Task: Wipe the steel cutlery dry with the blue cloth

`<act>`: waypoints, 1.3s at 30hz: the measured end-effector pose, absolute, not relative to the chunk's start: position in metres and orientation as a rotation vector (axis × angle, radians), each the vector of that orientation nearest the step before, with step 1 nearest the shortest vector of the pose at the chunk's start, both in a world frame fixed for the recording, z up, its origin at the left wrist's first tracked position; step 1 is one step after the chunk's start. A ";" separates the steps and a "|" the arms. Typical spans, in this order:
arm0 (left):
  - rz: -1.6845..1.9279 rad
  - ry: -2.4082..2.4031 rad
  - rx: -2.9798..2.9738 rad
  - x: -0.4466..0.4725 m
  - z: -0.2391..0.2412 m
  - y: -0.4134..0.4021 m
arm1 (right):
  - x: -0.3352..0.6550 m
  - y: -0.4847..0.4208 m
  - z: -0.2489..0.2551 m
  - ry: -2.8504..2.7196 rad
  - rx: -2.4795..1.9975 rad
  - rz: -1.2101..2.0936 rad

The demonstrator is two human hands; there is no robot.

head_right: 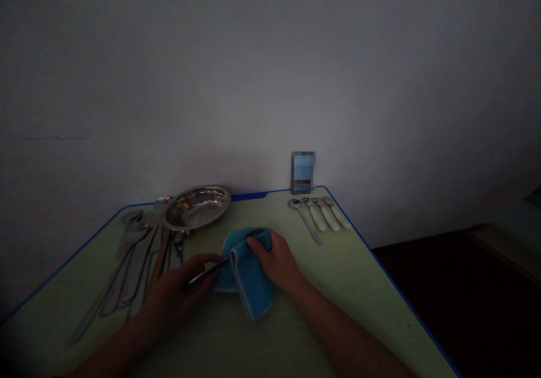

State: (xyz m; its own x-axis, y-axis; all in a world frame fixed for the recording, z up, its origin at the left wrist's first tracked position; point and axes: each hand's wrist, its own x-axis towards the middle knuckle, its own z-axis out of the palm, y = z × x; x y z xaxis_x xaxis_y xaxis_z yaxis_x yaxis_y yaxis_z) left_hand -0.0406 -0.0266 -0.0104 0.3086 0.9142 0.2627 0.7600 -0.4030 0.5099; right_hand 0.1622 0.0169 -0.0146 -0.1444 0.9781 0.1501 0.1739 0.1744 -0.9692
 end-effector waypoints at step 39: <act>0.822 1.448 2.218 -0.039 -0.003 -0.029 | 0.164 0.016 -0.012 -1.445 -1.058 1.254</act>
